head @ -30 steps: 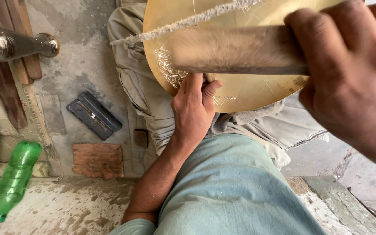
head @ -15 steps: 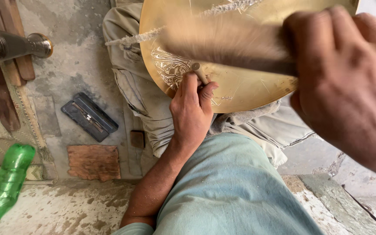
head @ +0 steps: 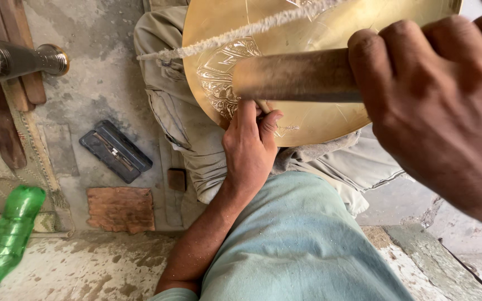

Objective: The person sits on the floor with a large engraved brass tray on their lap and hammers a punch against the tray's surface with a wooden mallet, working the relief pattern. They reposition the punch and rotate the tray between hammering sequences.

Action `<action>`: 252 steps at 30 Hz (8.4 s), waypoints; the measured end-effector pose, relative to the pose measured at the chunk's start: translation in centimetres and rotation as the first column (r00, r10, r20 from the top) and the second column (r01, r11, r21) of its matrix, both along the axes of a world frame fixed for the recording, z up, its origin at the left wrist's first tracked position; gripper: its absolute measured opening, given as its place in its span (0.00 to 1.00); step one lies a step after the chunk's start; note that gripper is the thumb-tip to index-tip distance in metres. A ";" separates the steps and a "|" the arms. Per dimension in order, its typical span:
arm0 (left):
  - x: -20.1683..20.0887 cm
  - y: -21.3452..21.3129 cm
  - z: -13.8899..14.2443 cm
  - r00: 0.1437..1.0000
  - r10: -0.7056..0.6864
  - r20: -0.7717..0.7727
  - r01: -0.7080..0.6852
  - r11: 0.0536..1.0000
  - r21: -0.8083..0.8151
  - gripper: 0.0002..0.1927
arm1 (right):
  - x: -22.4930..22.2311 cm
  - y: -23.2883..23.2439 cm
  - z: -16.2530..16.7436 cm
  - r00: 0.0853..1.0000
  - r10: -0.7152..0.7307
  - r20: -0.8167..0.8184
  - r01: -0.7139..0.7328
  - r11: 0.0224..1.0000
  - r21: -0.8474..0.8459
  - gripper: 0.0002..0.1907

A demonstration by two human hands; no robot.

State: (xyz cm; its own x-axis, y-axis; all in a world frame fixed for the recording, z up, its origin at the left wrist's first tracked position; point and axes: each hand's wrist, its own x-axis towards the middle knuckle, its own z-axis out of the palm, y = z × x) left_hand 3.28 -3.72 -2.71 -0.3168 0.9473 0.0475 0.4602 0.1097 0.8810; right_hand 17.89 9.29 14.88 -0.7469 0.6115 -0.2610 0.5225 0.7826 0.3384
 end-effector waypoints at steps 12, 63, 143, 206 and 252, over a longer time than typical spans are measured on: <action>0.0 0.1 0.1 0.999 -0.010 0.035 0.011 1.000 -0.025 0.15 | 0.3 0.0 -0.1 0.994 0.098 -0.037 -0.095 0.992 0.083 0.17; -2.7 4.3 0.9 0.897 -0.089 0.433 0.060 0.995 0.080 0.15 | 14.8 -10.4 -12.6 -0.339 -0.761 -0.553 0.550 0.317 -0.773 0.25; 4.3 2.6 -1.0 0.844 0.129 0.520 -0.218 0.969 0.113 0.09 | 0.5 3.2 1.0 0.883 0.058 -0.467 -0.148 0.976 -0.158 0.16; 6.9 1.0 -2.0 0.819 0.187 0.542 -0.215 0.977 -0.012 0.10 | -1.8 1.5 4.0 0.940 0.341 0.000 -0.335 0.924 0.182 0.20; 5.9 0.6 -3.0 0.990 -0.017 0.140 -0.001 0.992 0.124 0.09 | -0.8 1.4 4.1 0.958 0.276 -0.076 -0.256 0.945 0.205 0.18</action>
State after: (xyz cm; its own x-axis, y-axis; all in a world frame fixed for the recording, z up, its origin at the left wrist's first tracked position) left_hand 9.17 -3.10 -5.70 -0.3209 0.9395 0.1198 0.3316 -0.0071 0.9434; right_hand 17.14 10.68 19.02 -0.9058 0.4176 -0.0721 0.3438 0.8237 0.4509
